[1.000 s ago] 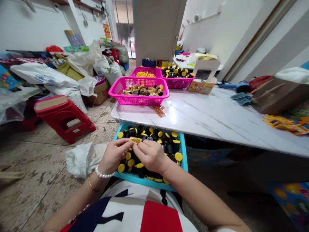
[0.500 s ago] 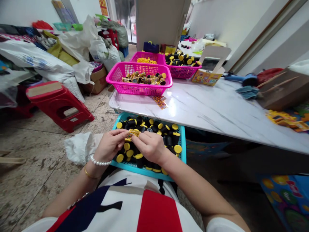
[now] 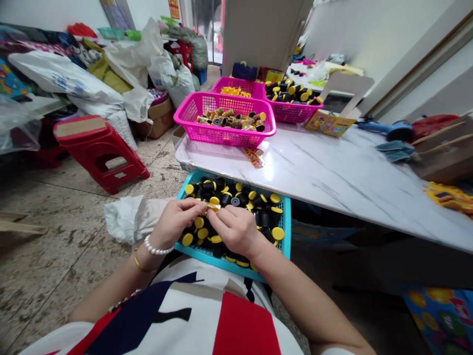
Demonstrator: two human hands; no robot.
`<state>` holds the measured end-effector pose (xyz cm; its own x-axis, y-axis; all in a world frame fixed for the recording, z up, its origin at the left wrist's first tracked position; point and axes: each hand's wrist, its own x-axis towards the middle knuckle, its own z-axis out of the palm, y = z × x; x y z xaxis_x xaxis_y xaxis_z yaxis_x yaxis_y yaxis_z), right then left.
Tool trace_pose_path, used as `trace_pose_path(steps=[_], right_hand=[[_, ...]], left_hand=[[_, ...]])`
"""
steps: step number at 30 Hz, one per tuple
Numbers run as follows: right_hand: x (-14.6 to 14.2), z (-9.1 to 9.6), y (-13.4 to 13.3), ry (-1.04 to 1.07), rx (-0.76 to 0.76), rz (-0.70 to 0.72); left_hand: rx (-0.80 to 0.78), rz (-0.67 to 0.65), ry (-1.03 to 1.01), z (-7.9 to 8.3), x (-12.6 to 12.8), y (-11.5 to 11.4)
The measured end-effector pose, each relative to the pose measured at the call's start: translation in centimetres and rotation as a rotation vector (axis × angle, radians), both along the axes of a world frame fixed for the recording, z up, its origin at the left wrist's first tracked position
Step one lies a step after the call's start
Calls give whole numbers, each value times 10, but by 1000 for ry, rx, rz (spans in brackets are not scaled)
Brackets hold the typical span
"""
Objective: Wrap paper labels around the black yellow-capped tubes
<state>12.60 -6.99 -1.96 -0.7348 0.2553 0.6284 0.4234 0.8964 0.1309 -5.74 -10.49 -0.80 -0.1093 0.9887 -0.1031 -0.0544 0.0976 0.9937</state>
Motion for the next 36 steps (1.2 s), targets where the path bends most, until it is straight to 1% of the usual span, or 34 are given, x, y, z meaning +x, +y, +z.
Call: trace_pose_path(steps=[4, 7, 9, 11, 12, 14, 16, 18, 21, 24, 26, 27, 28, 30, 32, 34, 36], right_hand=[[-3, -1, 0, -23, -6, 40], [-4, -1, -1, -6, -44, 49], [-3, 2, -5, 39, -102, 24], [-2, 8, -12, 54, -202, -33], [-1, 11, -15, 24, -260, -65], [0, 14, -22, -128, -356, -110], [-1, 13, -28, -331, -411, -101], [-1, 9, -32, -470, -449, -67], [2, 7, -36, -547, -543, -23], [13, 13, -38, -529, -697, 53], [21, 17, -36, -416, -837, 66], [25, 18, -35, -313, -907, 43], [27, 18, -33, -178, -979, 13], [30, 16, -29, 160, -1123, -20], [29, 12, -25, 498, -1245, 11], [25, 10, -21, 741, -1311, 56], [20, 10, -18, 857, -1351, 53]], left_hand=[[-116, -43, -104, -4, 0, 0], [-145, -75, -159, -8, -2, 0], [-128, -67, -187, -12, -4, 0], [-117, -48, -211, -17, -7, 1], [-125, -42, -223, -19, -9, 1], [-164, -45, -245, -24, -13, 1], [-214, -53, -276, -27, -16, 0], [-246, -56, -312, -27, -18, -1], [-276, -43, -373, -25, -19, -1], [-297, -8, -448, -22, -20, 0], [-297, -5, -491, -22, -19, 1], [-297, -12, -507, -22, -17, 2], [-298, -21, -518, -23, -15, 2], [-297, -37, -535, -23, -9, 3], [-292, -51, -544, -23, -2, 3], [-294, -66, -554, -22, 4, 4], [-298, -78, -566, -20, 9, 5]])
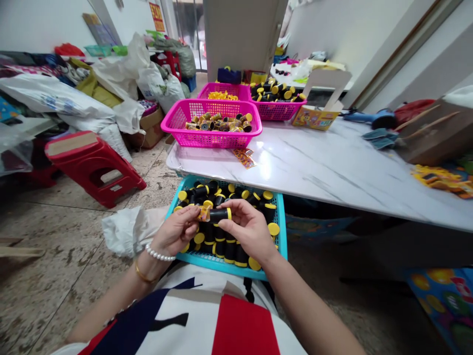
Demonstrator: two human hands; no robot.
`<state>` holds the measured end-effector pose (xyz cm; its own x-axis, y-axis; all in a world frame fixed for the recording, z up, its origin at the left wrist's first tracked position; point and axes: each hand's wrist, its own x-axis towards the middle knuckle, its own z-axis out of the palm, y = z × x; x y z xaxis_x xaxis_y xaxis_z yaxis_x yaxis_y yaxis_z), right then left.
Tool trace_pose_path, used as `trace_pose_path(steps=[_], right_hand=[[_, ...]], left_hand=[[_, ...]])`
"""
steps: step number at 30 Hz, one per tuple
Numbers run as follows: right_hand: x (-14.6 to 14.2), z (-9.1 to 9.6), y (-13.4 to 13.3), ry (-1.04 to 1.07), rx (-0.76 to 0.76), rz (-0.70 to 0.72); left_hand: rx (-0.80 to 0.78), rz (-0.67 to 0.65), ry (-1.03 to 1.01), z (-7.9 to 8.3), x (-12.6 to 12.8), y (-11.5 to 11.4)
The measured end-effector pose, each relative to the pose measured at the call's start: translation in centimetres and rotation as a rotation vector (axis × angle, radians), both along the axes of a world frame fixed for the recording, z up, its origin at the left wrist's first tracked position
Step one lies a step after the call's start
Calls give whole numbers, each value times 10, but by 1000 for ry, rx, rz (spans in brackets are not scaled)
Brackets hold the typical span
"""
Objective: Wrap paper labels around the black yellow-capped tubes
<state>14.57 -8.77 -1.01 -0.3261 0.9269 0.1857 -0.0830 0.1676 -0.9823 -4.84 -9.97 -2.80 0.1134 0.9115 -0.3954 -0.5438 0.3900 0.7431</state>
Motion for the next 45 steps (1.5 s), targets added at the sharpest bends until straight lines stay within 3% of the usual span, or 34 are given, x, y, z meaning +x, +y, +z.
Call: trace_pose_path(steps=[7, 15, 20, 26, 31, 34, 37, 43, 45], right_hand=[[-7, 0, 1, -28, -110, -92], [-7, 3, -7, -392, 213, -151], [-14, -1, -5, -309, 235, -96], [-10, -3, -4, -289, 298, -229], [-8, -3, -6, -294, 329, -124], [-5, -4, -9, -321, 323, -76], [0, -1, -14, -347, 336, -118], [13, 17, -23, -481, 549, -213], [12, 17, -24, -416, 439, -202]], left_hand=[[-15, -10, -57, 4, 8, 1], [-58, -36, -40, -1, 11, 2], [27, 22, 42, 2, 8, -1], [191, 142, 176, 10, 2, -9], [221, -131, 89, 3, 2, -8], [224, -134, 105, 0, 3, -6], [261, -155, 185, 3, 4, -5], [352, -247, 162, 16, 11, -8], [446, -235, 238, 19, 13, -10]])
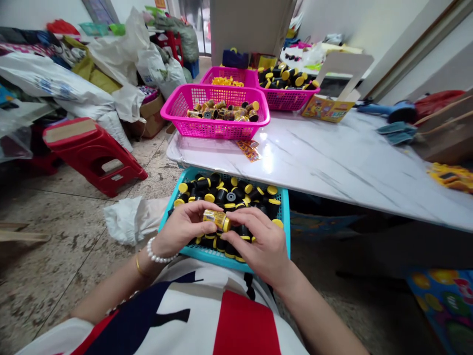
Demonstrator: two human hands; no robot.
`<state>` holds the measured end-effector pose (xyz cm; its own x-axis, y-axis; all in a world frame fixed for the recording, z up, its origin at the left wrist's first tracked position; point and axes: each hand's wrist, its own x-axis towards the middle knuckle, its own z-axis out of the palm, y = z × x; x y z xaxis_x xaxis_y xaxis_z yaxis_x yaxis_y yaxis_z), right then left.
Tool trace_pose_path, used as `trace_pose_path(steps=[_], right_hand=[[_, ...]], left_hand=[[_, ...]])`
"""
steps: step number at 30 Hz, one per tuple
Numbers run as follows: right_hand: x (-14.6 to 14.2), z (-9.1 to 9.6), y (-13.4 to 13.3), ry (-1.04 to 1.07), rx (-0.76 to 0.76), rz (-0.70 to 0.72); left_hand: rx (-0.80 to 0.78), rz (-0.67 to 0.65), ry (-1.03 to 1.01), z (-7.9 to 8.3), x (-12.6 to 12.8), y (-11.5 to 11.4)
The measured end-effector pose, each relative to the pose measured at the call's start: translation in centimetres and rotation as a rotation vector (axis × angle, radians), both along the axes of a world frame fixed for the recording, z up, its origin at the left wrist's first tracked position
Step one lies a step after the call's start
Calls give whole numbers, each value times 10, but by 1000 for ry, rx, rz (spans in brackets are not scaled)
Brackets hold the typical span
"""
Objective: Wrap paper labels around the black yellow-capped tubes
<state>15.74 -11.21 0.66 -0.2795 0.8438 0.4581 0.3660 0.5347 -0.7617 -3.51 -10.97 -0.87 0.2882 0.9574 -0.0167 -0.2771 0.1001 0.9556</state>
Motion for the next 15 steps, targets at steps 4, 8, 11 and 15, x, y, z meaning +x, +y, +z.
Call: trace_pose_path(steps=[4, 8, 11, 15], right_hand=[[-11, -12, 4, 314, -370, 50], [-12, -17, 10, 281, -269, 17], [-8, -16, 11, 239, -213, 32], [-7, -20, 8, 363, -438, 99]], left_hand=[[238, 126, 241, 4, 2, 1], [154, 82, 103, 4, 0, 7], [97, 91, 45, -1, -1, 6], [149, 173, 179, -8, -2, -3]])
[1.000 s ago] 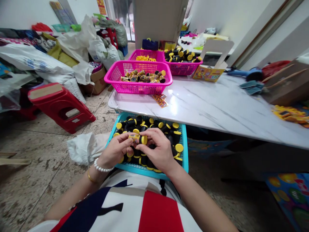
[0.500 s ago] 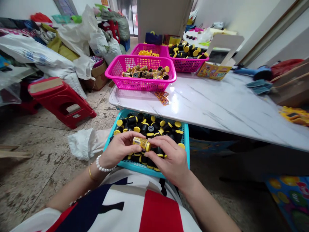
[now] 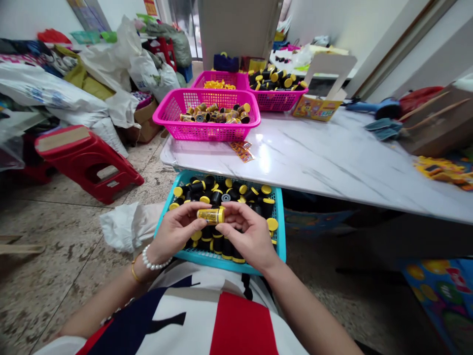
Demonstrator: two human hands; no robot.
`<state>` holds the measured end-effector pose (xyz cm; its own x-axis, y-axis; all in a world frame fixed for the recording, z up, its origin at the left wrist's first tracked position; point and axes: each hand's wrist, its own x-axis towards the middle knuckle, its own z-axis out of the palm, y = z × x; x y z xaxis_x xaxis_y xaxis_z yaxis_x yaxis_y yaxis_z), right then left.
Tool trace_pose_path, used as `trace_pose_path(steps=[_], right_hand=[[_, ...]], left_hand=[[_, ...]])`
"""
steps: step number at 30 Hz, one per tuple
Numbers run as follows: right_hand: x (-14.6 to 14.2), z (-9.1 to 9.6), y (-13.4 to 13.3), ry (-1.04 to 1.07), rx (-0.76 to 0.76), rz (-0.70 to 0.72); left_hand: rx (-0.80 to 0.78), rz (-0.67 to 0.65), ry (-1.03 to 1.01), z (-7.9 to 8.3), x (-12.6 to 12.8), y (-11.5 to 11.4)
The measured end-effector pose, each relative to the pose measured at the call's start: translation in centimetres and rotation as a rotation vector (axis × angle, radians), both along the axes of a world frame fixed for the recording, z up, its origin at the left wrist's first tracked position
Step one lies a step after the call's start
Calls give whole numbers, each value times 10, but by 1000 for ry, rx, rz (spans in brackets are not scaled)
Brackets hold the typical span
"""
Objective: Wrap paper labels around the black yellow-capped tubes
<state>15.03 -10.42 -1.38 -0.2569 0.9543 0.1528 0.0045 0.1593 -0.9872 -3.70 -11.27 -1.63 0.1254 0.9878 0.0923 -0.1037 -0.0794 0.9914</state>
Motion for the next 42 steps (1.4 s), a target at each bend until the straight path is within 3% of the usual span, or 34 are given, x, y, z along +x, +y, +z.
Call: trace_pose_path(steps=[3, 7, 10, 13, 16, 22, 24, 28, 30, 33, 37, 42], right_hand=[[0, -3, -2, -41, 35, -14], [10, -2, -1, -263, 498, 32], [19, -2, 2, -333, 657, 154], [23, -6, 4, -352, 609, 144], [22, -10, 3, -310, 475, 51], [15, -9, -6, -175, 206, 57], [14, -8, -8, -196, 235, 32], [10, -6, -5, -297, 520, 44], [9, -6, -1, -326, 579, 67], [11, -6, 4, -360, 534, 88], [14, -9, 2, -356, 462, 16], [1, -19, -7, -178, 235, -8]], left_hand=[[60, 59, 159, -1, 0, -6], [-2, -29, 207, -1, -2, -7], [-164, -183, 108, -5, 0, -4], [-276, -239, -44, -11, 4, -2], [-241, -227, -158, -11, 7, -3], [-168, -117, -130, -1, 6, -10], [-156, -111, -103, -1, 5, -11], [-221, -154, -83, -8, 2, -6], [-235, -164, -87, -11, 1, -2], [-191, -178, -116, -15, 0, 0], [-128, -172, -134, -14, -1, -4], [128, -27, 221, -7, -4, -4]])
